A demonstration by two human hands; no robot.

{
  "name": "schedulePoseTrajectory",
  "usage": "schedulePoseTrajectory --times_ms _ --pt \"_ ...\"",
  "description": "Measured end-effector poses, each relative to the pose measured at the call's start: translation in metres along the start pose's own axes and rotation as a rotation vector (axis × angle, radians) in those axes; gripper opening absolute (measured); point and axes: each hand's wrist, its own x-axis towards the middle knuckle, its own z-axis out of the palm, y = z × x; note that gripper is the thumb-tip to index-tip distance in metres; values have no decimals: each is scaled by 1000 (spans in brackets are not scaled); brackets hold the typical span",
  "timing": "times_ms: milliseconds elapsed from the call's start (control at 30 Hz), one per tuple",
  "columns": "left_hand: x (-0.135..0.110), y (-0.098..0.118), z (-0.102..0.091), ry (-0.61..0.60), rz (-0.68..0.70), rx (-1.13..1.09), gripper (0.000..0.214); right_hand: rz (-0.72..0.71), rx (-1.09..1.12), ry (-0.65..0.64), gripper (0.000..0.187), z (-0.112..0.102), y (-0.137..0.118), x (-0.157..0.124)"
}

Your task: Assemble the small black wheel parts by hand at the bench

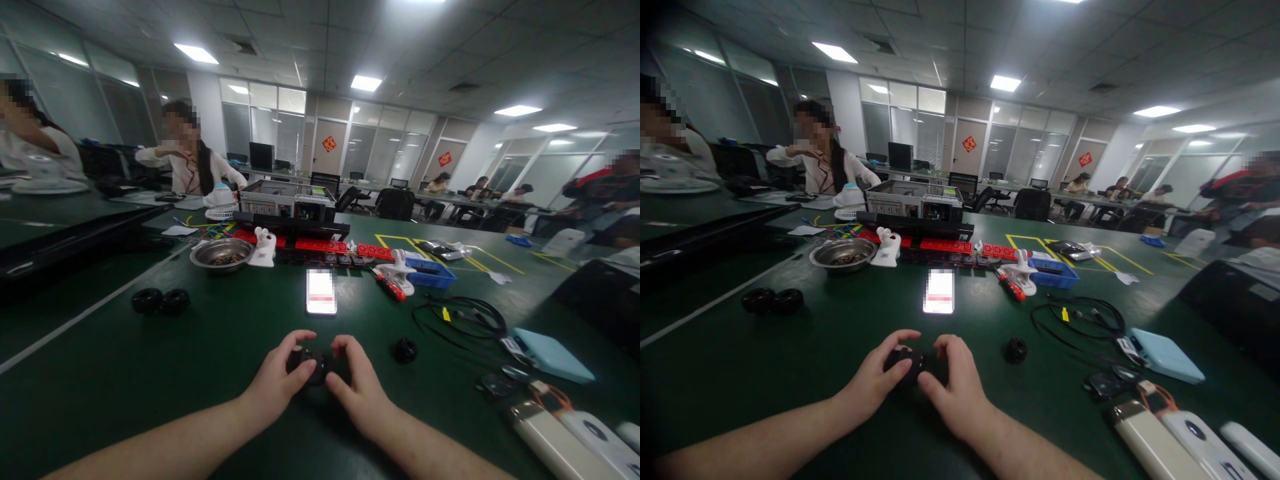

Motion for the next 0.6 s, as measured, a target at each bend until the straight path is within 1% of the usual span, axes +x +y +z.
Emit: schedulePoseTrajectory --times_ms 33,67,167,233,300,367,433,533,600 --pt "-1 1 0 8 12 7 41 29 16 -7 35 0 2 1" --pt "-1 1 0 12 29 18 42 45 21 -27 39 0 3 3" --pt "-3 2 0 -9 73 98 44 23 12 -87 52 1 5 6" --pt "-3 3 1 -33 99 162 45 2 9 -105 54 2 5 7" --pt "-4 3 1 -38 115 222 45 15 21 -127 54 3 4 6" --pt "-5 5 1 -38 92 251 46 58 41 -132 52 4 5 5" --pt "-5 7 0 -30 28 237 47 76 50 -121 45 3 6 4" --pt "-2 7 0 17 -42 152 46 0 21 -117 33 0 3 3" --pt "1 4 -1 31 -63 64 44 -65 -27 -125 38 -3 -2 3"
